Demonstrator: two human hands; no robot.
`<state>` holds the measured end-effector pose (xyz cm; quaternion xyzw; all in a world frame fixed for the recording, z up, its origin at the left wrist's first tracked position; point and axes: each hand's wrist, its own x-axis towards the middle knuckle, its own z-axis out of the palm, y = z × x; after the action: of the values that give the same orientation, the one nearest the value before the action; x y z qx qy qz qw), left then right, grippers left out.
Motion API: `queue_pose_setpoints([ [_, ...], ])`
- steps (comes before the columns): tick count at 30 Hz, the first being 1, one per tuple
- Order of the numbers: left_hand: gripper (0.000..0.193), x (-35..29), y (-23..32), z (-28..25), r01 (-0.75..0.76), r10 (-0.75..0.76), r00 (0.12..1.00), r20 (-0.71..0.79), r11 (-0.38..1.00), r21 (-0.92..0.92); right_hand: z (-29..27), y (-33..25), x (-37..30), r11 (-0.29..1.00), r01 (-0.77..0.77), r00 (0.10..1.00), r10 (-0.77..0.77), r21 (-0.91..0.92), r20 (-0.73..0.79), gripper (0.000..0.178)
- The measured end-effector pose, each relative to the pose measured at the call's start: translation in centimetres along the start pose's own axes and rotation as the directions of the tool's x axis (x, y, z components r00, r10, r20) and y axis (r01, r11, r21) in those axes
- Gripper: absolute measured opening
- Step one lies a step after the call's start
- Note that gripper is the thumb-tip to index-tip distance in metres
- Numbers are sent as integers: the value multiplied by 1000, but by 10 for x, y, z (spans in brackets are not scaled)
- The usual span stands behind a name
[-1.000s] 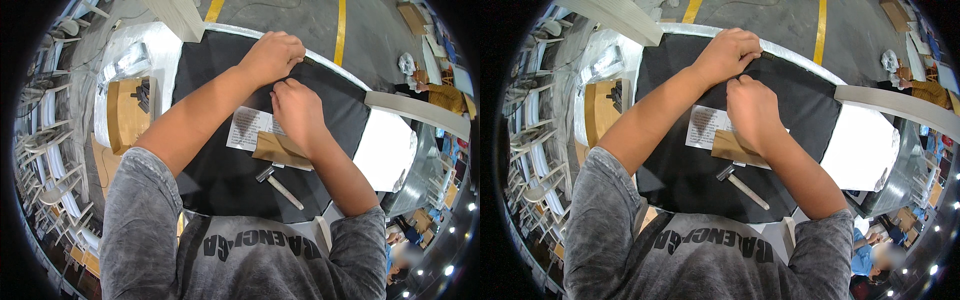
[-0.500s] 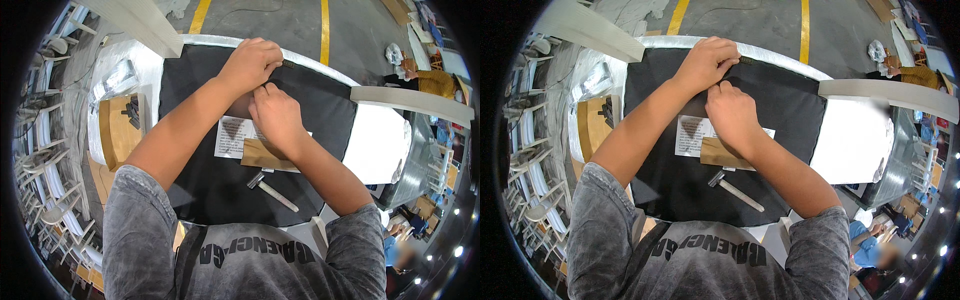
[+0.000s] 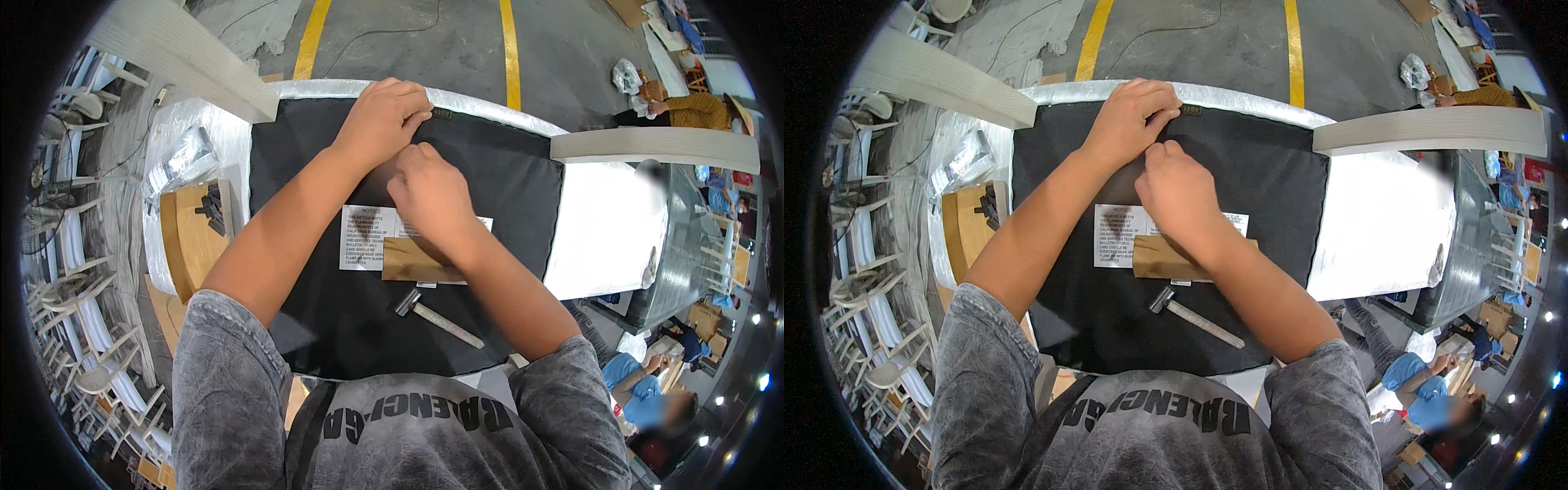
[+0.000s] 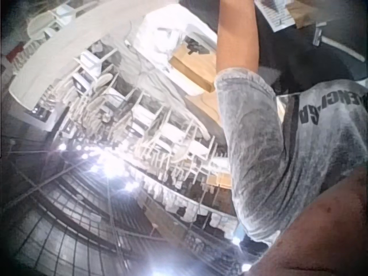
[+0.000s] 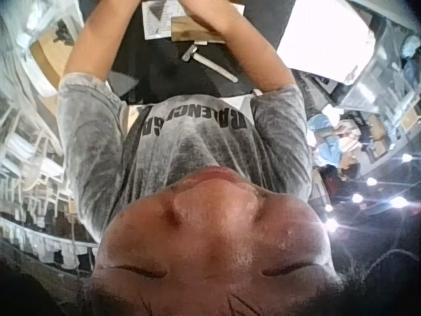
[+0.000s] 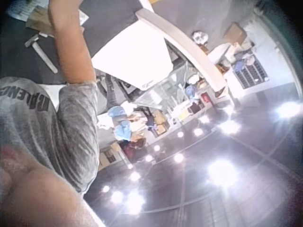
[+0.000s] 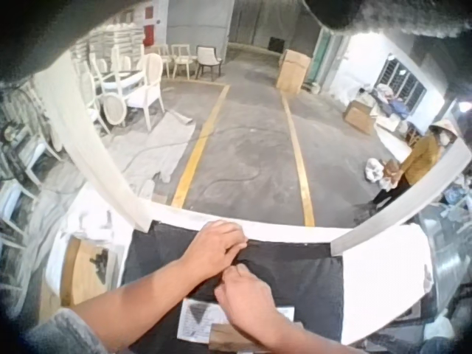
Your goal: The person opens a cardboard box and removes plastic-wrapped hardware and black plastic feet. They unwrap the items and place them on a chair. The person then positions a cardboard piece on the chair's black fabric and uses a hammer to tap it into place.
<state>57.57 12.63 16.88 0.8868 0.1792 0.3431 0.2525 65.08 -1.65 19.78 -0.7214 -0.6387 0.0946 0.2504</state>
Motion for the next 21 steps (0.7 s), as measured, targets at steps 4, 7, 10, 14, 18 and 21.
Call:
queue_pose_setpoints([
  [4, 8, 6, 8, 1, -14, 13, 1000, -20, 999, -41, -29, 37, 3, 784, -312, 949, 288, 537, 130, 11],
  [7, 11, 13, 9, 5, -72, 73, 997, 31, 997, -23, -62, 66, 10, 605, -474, 876, 397, 639, 274, 7],
  [10, 15, 14, 18, 7, 68, -72, 990, 125, 997, 37, -65, 93, 12, 697, -405, 904, 400, 592, 147, 18],
  [14, 11, 0, 10, -1, 62, -65, 994, 82, 997, 36, -61, 89, 13, 740, -270, 945, 326, 615, 23, 14],
  [18, 11, 1, 5, -1, 41, -45, 998, 53, 996, 76, -66, 89, 12, 841, -243, 953, 301, 484, -44, 12],
  [21, 12, 1, 8, 6, 57, -59, 997, 45, 997, 44, -72, 91, 10, 836, -391, 907, 420, 385, 9, 17],
])
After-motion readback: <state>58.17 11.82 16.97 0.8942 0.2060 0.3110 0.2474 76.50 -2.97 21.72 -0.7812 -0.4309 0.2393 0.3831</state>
